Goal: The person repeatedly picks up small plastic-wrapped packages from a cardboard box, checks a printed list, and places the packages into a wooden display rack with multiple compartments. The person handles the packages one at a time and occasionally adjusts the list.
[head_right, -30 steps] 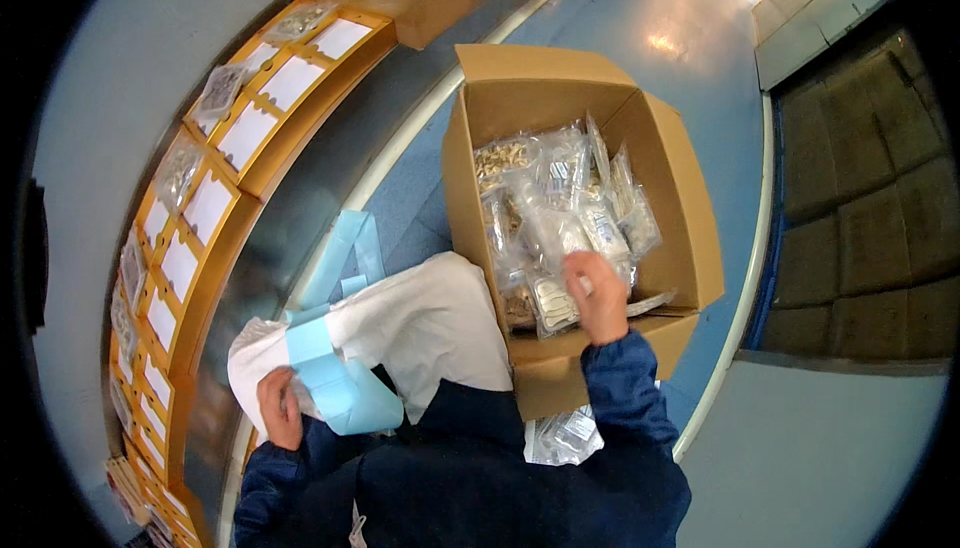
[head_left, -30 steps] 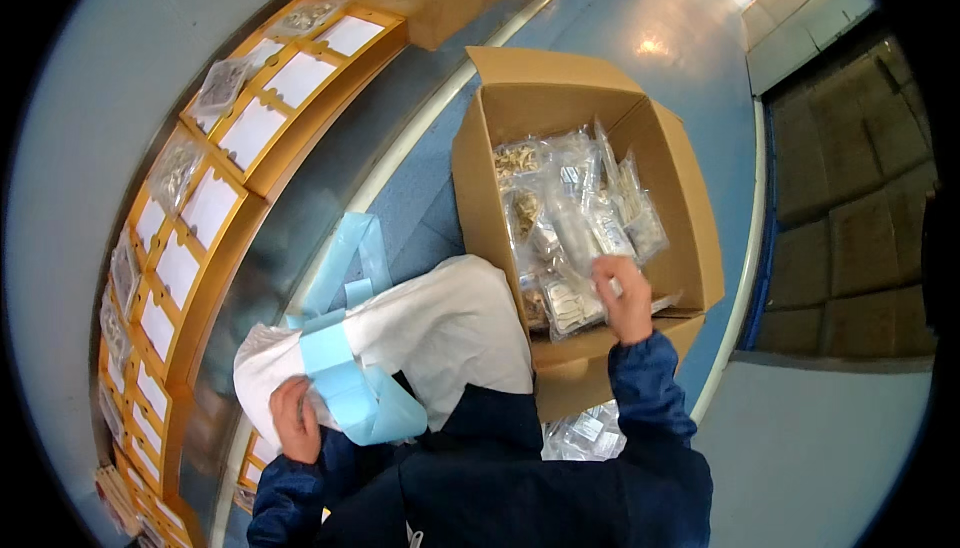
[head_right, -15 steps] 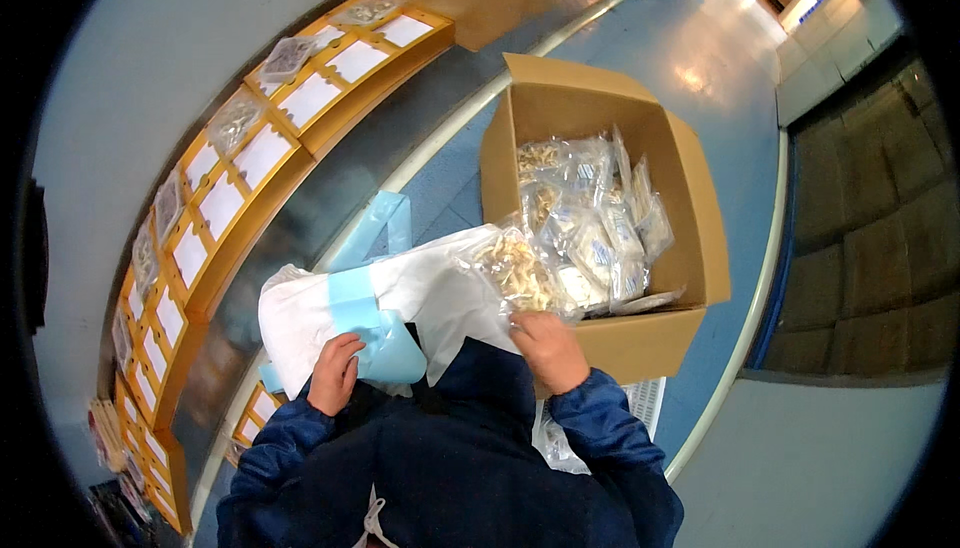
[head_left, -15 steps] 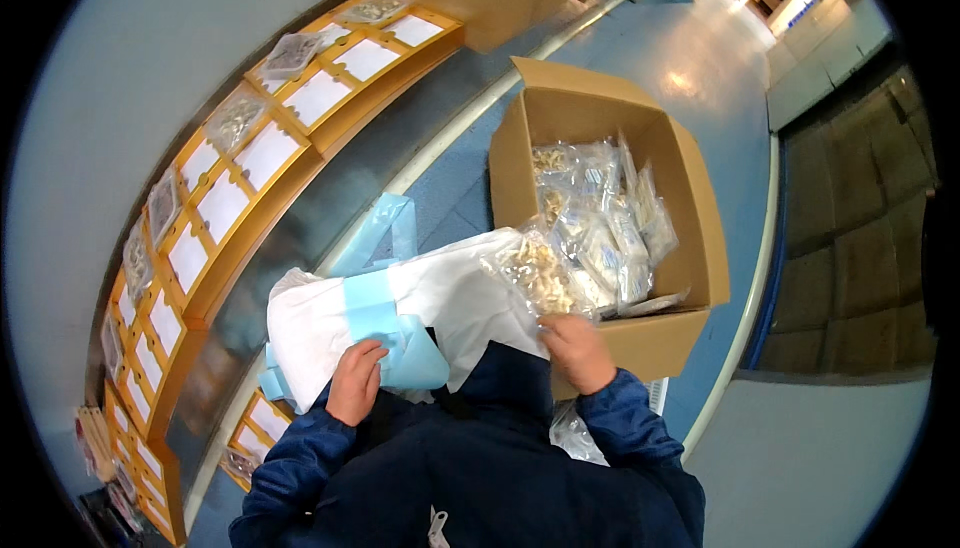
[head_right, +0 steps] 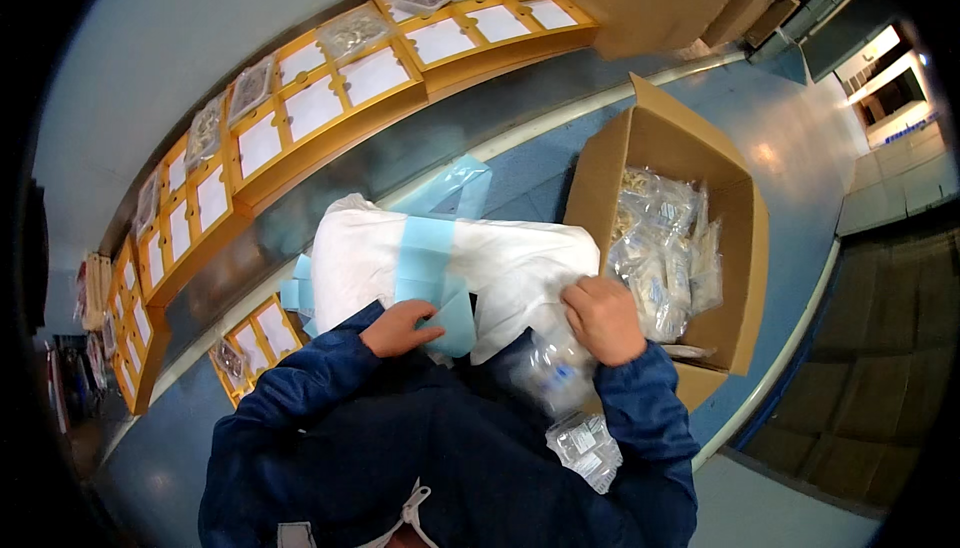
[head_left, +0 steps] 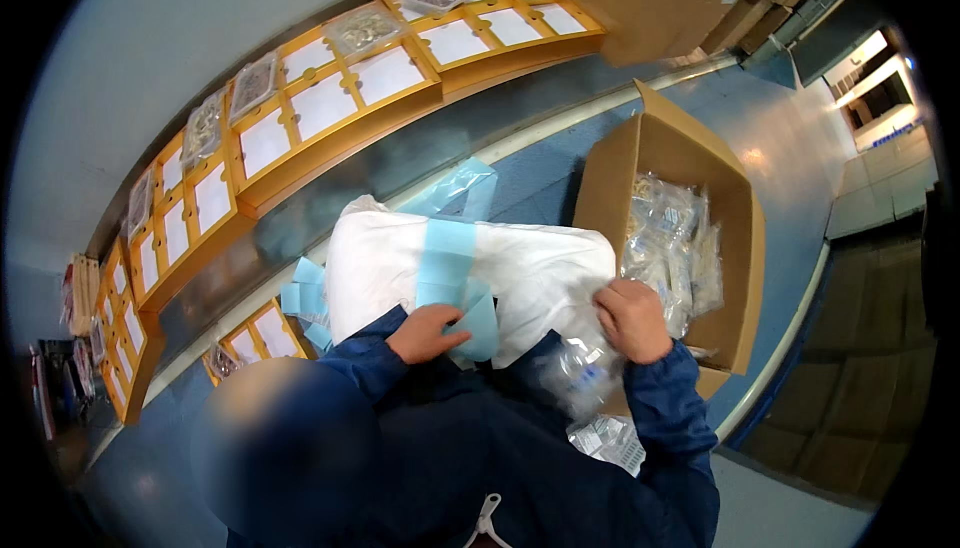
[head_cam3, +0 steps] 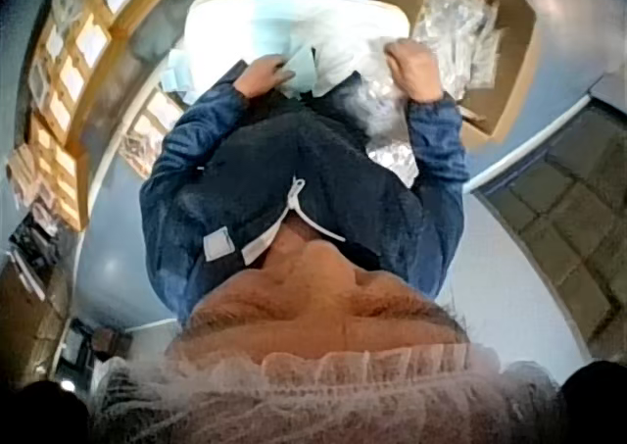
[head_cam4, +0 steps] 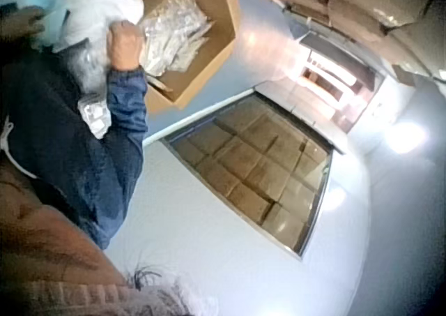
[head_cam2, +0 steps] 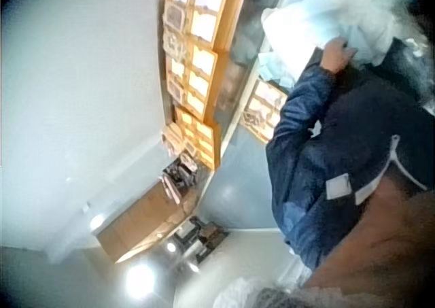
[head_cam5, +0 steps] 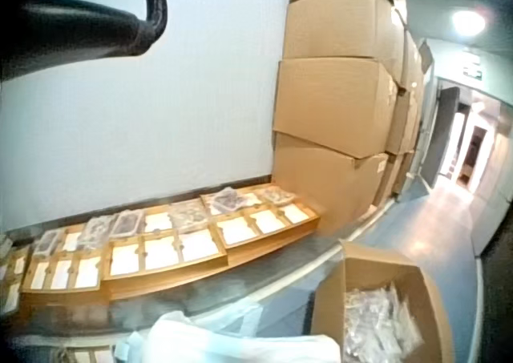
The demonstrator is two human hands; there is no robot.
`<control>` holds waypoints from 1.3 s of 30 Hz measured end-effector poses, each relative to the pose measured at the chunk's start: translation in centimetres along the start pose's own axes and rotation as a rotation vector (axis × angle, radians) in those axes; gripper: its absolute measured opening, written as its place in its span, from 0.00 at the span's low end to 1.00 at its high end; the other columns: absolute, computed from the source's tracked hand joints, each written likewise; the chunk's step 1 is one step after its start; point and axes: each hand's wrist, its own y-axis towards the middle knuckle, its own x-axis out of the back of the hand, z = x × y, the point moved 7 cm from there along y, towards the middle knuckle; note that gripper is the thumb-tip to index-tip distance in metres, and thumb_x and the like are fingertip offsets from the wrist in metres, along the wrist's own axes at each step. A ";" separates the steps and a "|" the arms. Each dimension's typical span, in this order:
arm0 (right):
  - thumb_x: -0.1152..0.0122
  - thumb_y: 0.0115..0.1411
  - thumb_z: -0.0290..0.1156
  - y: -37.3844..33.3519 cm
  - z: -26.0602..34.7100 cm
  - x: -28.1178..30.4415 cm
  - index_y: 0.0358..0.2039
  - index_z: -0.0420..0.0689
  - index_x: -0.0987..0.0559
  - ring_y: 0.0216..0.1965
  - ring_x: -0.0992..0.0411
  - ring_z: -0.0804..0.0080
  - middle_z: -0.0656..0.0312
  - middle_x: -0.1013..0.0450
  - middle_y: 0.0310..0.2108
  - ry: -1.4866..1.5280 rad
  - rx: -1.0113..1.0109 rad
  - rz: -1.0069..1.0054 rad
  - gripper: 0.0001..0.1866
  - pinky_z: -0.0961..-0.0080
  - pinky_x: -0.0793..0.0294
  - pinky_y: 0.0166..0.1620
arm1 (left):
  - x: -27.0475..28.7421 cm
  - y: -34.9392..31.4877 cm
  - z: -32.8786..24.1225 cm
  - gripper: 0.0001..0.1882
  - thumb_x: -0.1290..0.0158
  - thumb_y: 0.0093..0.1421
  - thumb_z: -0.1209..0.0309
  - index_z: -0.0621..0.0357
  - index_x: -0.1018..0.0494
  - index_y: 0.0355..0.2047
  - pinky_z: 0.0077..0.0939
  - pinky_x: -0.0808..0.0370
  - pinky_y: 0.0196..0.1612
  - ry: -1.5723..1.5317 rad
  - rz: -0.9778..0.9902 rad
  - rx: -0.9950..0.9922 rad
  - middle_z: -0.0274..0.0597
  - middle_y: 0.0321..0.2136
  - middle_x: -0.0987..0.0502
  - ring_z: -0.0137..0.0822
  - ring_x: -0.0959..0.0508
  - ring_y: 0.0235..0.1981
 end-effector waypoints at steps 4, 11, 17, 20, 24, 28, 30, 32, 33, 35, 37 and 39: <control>0.43 0.43 0.23 1.7 -1.6 -5.9 0.32 0.40 0.25 0.36 0.31 0.55 0.53 0.30 0.32 0.008 0.025 0.012 0.12 0.65 0.32 0.41 | 1.4 0.3 -1.3 0.12 0.49 0.59 0.65 0.64 0.31 0.34 0.27 0.33 0.32 -0.313 0.062 0.112 0.42 0.26 0.29 0.33 0.30 0.28; 0.34 0.43 0.26 2.8 6.6 -5.8 0.48 0.39 0.31 0.53 0.39 0.50 0.48 0.37 0.52 0.678 0.004 0.259 0.29 0.65 0.40 0.56 | 4.0 1.6 -7.5 0.07 0.53 0.62 0.69 0.60 0.31 0.36 0.14 0.35 0.36 -1.190 -0.281 0.074 0.27 0.30 0.31 0.18 0.34 0.32; 0.43 0.57 0.30 2.1 2.7 -6.8 0.39 0.37 0.24 0.30 0.28 0.70 0.58 0.25 0.29 0.839 -0.442 0.125 0.12 0.76 0.29 0.35 | 5.2 2.6 -7.2 0.12 0.52 0.61 0.69 0.60 0.31 0.44 0.17 0.34 0.42 -1.198 -0.386 -0.009 0.30 0.35 0.28 0.21 0.31 0.36; 0.47 0.60 0.31 2.1 0.8 -7.5 0.41 0.36 0.25 0.35 0.31 0.82 0.62 0.26 0.33 1.252 -0.654 0.026 0.13 0.81 0.32 0.39 | 5.5 2.5 -8.2 0.13 0.50 0.60 0.69 0.63 0.30 0.43 0.20 0.33 0.42 -0.637 -0.248 -0.062 0.33 0.35 0.26 0.23 0.30 0.36; 0.46 0.59 0.32 2.3 -0.9 -7.6 0.42 0.36 0.27 0.27 0.33 0.80 0.63 0.28 0.27 0.984 -0.594 -0.080 0.15 0.83 0.32 0.31 | 3.0 2.8 -6.1 0.10 0.50 0.59 0.71 0.66 0.28 0.36 0.20 0.31 0.38 -0.931 -0.135 0.100 0.37 0.31 0.24 0.24 0.28 0.33; 0.41 0.53 0.28 3.1 0.9 -2.5 0.49 0.38 0.32 0.48 0.34 0.62 0.52 0.32 0.46 0.439 -0.324 -0.373 0.23 0.70 0.36 0.50 | 3.6 3.3 -5.6 0.10 0.51 0.59 0.72 0.67 0.29 0.38 0.21 0.30 0.38 -0.895 -0.235 0.137 0.38 0.32 0.25 0.25 0.28 0.33; 0.36 0.44 0.24 4.1 4.0 -2.7 0.47 0.40 0.30 0.50 0.36 0.55 0.52 0.33 0.47 0.309 -0.092 -0.183 0.26 0.66 0.37 0.52 | 3.0 3.5 -6.7 0.10 0.51 0.59 0.73 0.66 0.29 0.39 0.21 0.30 0.39 -0.930 -0.241 0.087 0.38 0.32 0.25 0.26 0.28 0.34; 0.37 0.44 0.23 4.1 5.0 -3.9 0.42 0.41 0.27 0.45 0.32 0.56 0.54 0.29 0.41 0.342 -0.035 -0.135 0.21 0.66 0.34 0.47 | 2.6 3.6 -7.8 0.11 0.52 0.59 0.75 0.66 0.30 0.40 0.21 0.31 0.39 -0.859 -0.191 0.058 0.39 0.33 0.25 0.26 0.28 0.35; 0.37 0.45 0.23 3.8 5.0 -4.1 0.40 0.41 0.26 0.42 0.32 0.57 0.56 0.29 0.38 0.352 -0.044 -0.168 0.18 0.66 0.33 0.45 | 2.8 3.5 -8.0 0.11 0.52 0.58 0.75 0.66 0.30 0.41 0.21 0.31 0.40 -0.771 -0.149 0.051 0.39 0.33 0.26 0.27 0.28 0.36; 0.38 0.48 0.24 3.6 5.2 -4.1 0.35 0.41 0.24 0.38 0.30 0.58 0.57 0.28 0.33 0.408 -0.044 -0.215 0.12 0.67 0.31 0.41 | 3.1 3.4 -7.4 0.12 0.53 0.57 0.77 0.64 0.30 0.43 0.21 0.31 0.40 -0.660 -0.078 0.064 0.40 0.33 0.25 0.27 0.28 0.35; 0.39 0.50 0.25 3.3 4.3 -5.1 0.34 0.41 0.23 0.36 0.30 0.56 0.55 0.28 0.32 0.523 -0.124 -0.160 0.10 0.68 0.31 0.39 | 3.0 3.7 -7.5 0.11 0.53 0.58 0.77 0.64 0.30 0.42 0.21 0.31 0.39 -0.670 -0.035 0.053 0.39 0.32 0.25 0.26 0.28 0.34; 0.42 0.54 0.28 2.3 2.7 -6.9 0.34 0.39 0.23 0.34 0.29 0.62 0.55 0.27 0.30 0.609 -0.247 -0.076 0.08 0.73 0.30 0.38 | 3.1 3.9 -8.2 0.09 0.52 0.57 0.77 0.65 0.29 0.39 0.21 0.31 0.37 -0.721 -0.038 0.078 0.40 0.30 0.25 0.27 0.28 0.32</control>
